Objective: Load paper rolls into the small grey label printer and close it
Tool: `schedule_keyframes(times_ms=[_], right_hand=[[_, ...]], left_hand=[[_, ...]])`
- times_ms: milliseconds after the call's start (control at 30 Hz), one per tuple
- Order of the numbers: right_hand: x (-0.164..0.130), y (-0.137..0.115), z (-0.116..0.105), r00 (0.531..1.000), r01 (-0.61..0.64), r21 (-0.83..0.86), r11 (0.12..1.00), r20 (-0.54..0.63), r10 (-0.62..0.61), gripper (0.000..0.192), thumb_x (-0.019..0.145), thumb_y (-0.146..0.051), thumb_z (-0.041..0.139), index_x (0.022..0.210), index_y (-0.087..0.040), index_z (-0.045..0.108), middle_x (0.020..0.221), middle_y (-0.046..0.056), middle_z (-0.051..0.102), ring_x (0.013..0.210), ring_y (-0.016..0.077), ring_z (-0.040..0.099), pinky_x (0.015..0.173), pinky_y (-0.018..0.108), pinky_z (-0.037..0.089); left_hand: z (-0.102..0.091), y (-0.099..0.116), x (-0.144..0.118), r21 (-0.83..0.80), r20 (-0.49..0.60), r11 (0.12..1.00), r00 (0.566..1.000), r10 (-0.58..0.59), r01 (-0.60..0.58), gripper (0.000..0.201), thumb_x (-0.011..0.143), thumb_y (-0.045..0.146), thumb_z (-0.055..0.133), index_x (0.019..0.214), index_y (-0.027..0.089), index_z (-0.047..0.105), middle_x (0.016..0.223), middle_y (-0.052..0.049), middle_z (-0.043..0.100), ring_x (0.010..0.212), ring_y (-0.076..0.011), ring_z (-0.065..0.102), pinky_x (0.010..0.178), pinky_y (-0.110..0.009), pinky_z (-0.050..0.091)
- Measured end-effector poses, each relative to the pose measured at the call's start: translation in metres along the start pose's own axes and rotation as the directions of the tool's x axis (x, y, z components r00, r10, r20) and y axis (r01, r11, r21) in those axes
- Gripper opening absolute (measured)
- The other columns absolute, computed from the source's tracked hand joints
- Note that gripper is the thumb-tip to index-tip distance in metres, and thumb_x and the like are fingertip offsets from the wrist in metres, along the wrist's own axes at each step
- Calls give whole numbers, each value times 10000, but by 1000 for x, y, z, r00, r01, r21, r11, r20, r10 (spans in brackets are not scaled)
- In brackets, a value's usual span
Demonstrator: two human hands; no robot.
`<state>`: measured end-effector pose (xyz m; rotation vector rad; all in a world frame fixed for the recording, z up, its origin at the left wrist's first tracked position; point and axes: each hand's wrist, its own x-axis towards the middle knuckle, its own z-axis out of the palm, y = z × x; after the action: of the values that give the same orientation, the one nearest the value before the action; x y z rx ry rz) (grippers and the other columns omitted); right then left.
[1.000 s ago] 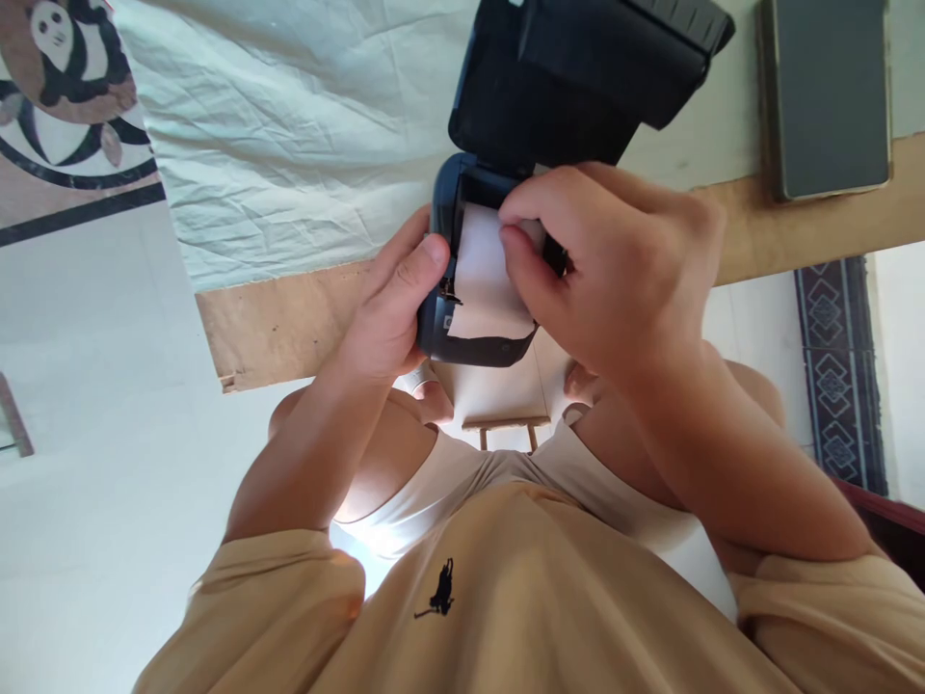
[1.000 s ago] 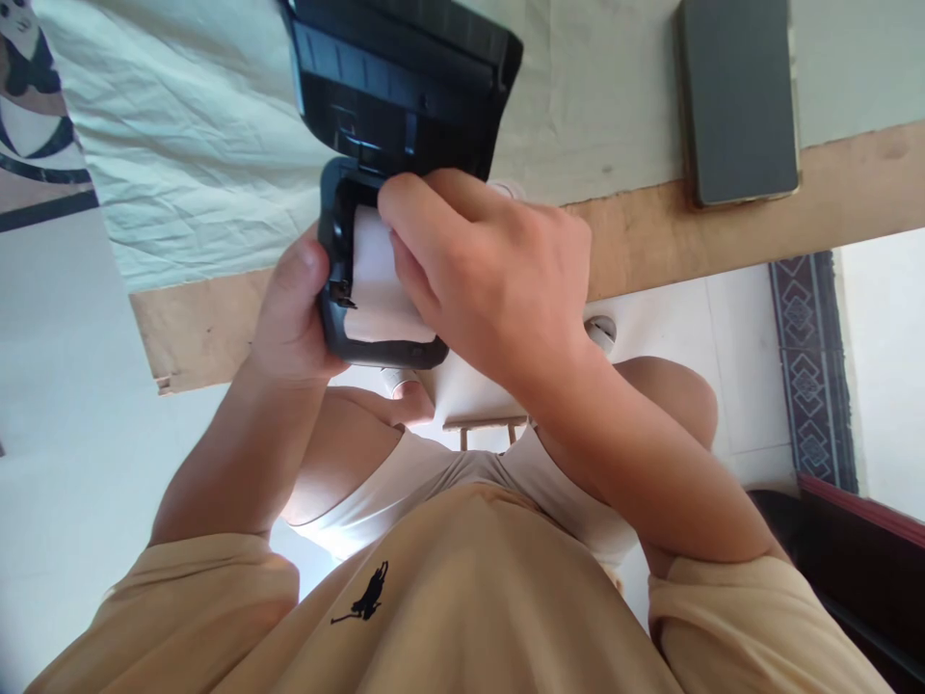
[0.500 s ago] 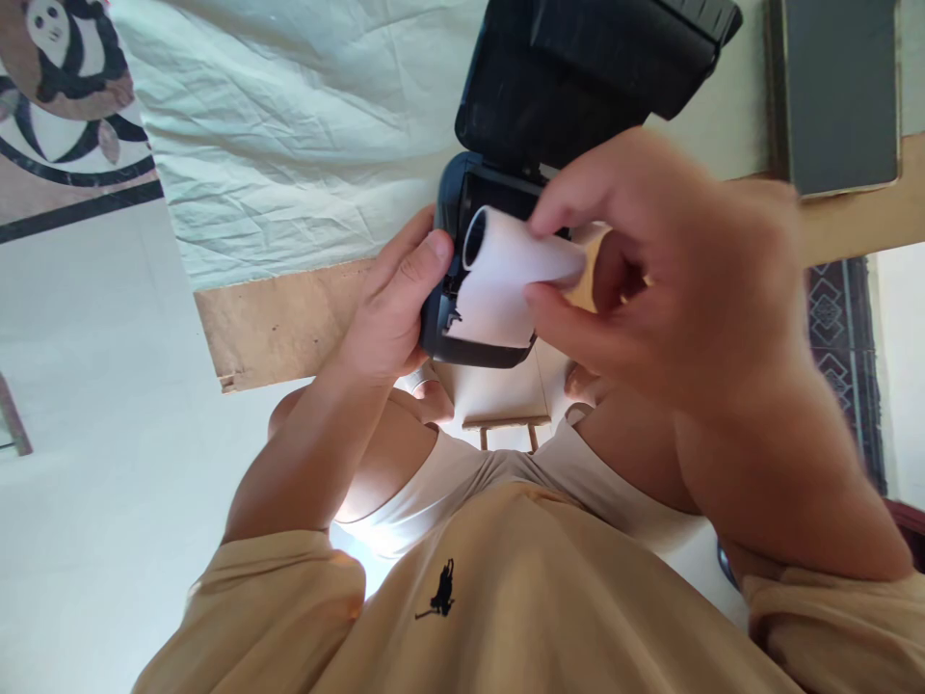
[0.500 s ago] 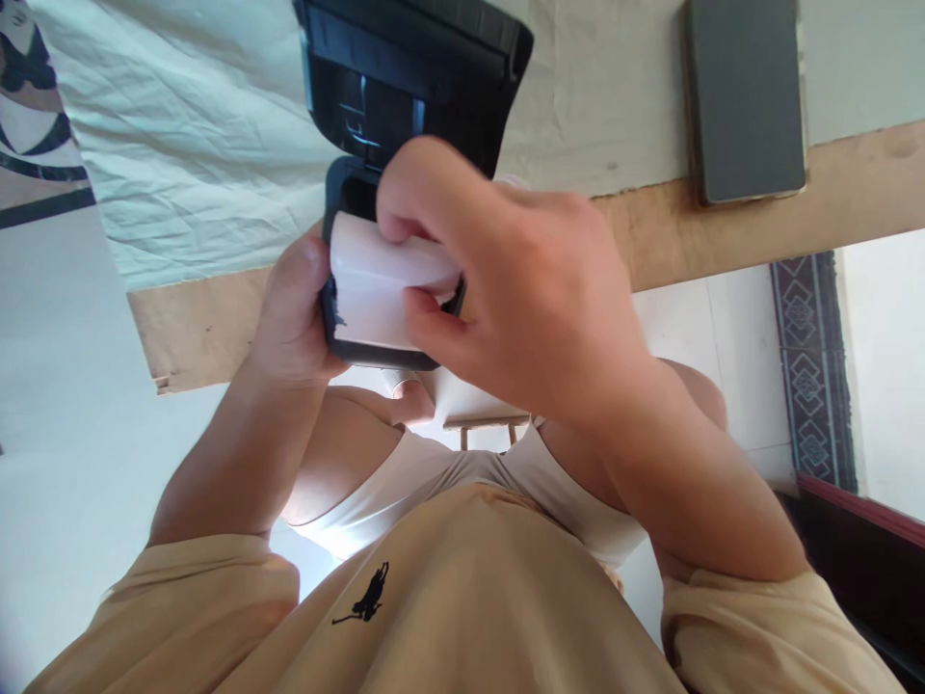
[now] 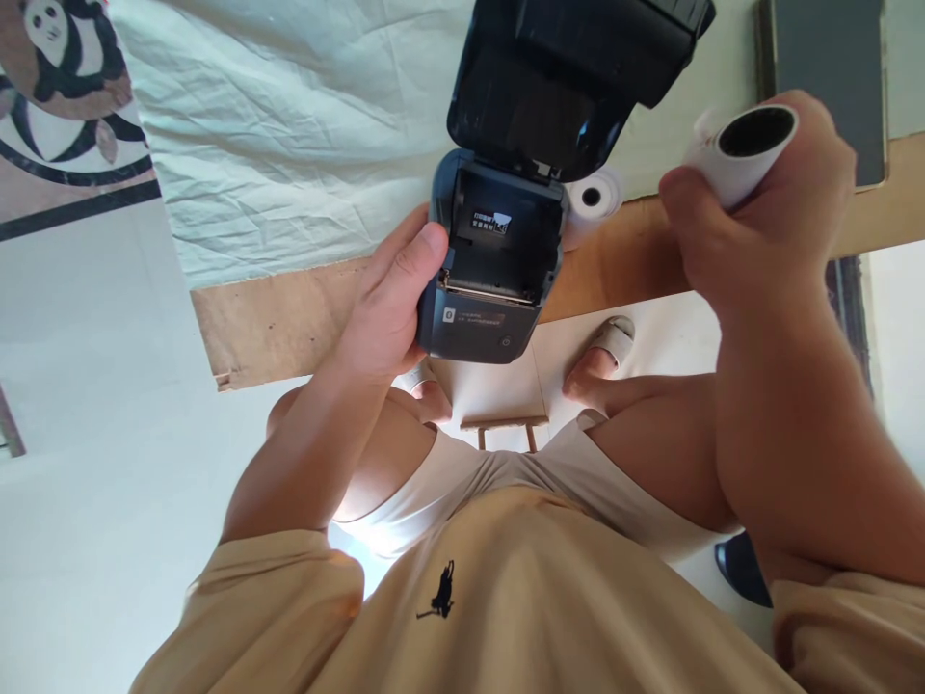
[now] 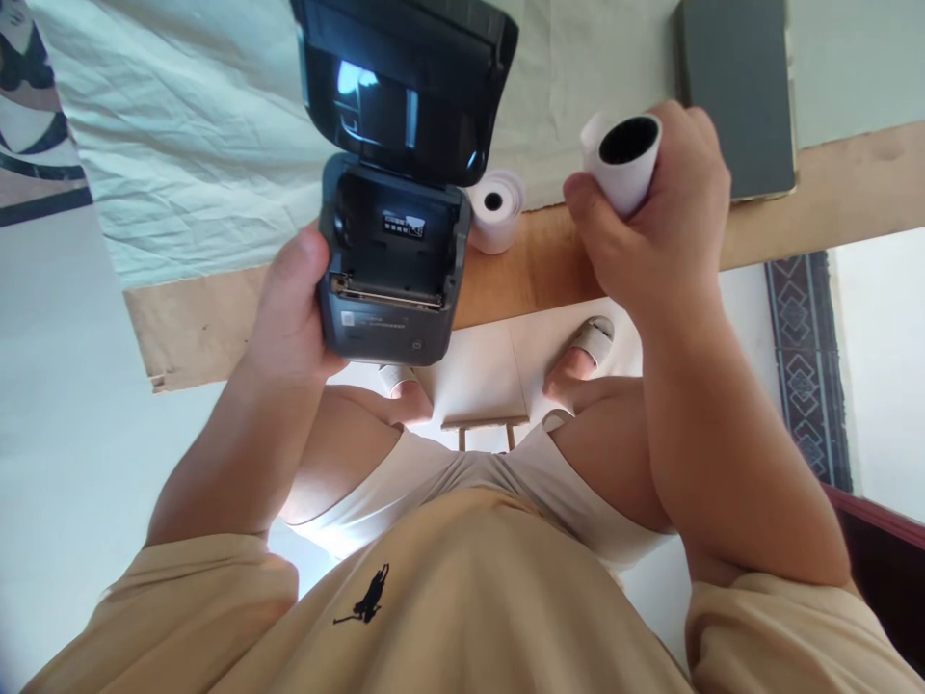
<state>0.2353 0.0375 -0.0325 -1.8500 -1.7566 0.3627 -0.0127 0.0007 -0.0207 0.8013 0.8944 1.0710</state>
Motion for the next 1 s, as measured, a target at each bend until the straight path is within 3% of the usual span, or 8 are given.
schedule_keyframes(times_ms=[67,200,367,467,567,700,800,1000], right_hand=[[1,-1,-2,999,33,-131,991,-36,-38,295,749,-397,600,831,-127,514,898,81,550,874,105,489,813,292,389],[5,2,0,987,152,-30,988,-44,-153,388,720,-341,644,1035,-143,533,1054,89,576,915,92,528,767,221,423],[7,7,3,993,111,-40,993,46,-110,576,723,-319,655,1245,-204,441,1100,60,585,930,87,557,818,230,421],[-2,-1,-3,962,235,-30,972,-138,-237,474,741,-276,610,1187,-165,494,1130,94,577,946,113,551,764,236,405],[-16,-18,-10,897,352,64,934,-307,-317,265,788,-260,518,1018,-135,559,997,96,596,659,49,445,621,235,356],[-29,-37,-4,942,333,227,915,-48,-331,328,816,-226,489,1132,-142,516,1189,97,545,553,-20,423,577,196,383],[-29,-40,7,947,267,231,935,118,-300,519,791,-203,511,1295,-214,387,1226,67,553,568,-23,502,596,167,396],[-26,-35,17,941,302,220,928,87,-327,439,776,-168,513,1200,-246,426,1144,16,574,579,-25,485,681,169,434]], left_hand=[[0,-1,0,9,-11,1000,1000,-2,2,527,878,577,339,1020,155,621,806,-58,633,830,-141,656,495,-185,421],[-2,0,-1,27,-2,999,1000,-22,22,560,880,587,311,1053,148,613,825,-70,641,790,-137,648,491,-194,415],[-3,1,-1,26,-8,999,999,-42,42,543,853,625,342,1037,194,615,856,-63,649,806,-143,648,492,-197,413],[-2,1,-1,61,-11,998,999,-34,35,573,840,647,345,1031,184,621,843,-61,652,732,-148,648,480,-213,434],[-1,1,-1,65,1,997,999,-41,41,583,840,650,346,1043,175,617,825,-54,651,709,-152,654,517,-232,487],[-1,1,-2,61,-23,998,1000,-19,20,588,845,652,321,1027,181,622,820,-55,651,799,-165,668,592,-241,530],[-1,1,-2,42,-19,998,998,-52,53,564,861,619,312,1072,187,607,902,-76,663,826,-159,669,494,-212,453],[-1,0,-2,30,-9,999,1000,-18,18,525,867,601,310,1045,207,608,964,-74,666,871,-156,663,499,-200,443]])
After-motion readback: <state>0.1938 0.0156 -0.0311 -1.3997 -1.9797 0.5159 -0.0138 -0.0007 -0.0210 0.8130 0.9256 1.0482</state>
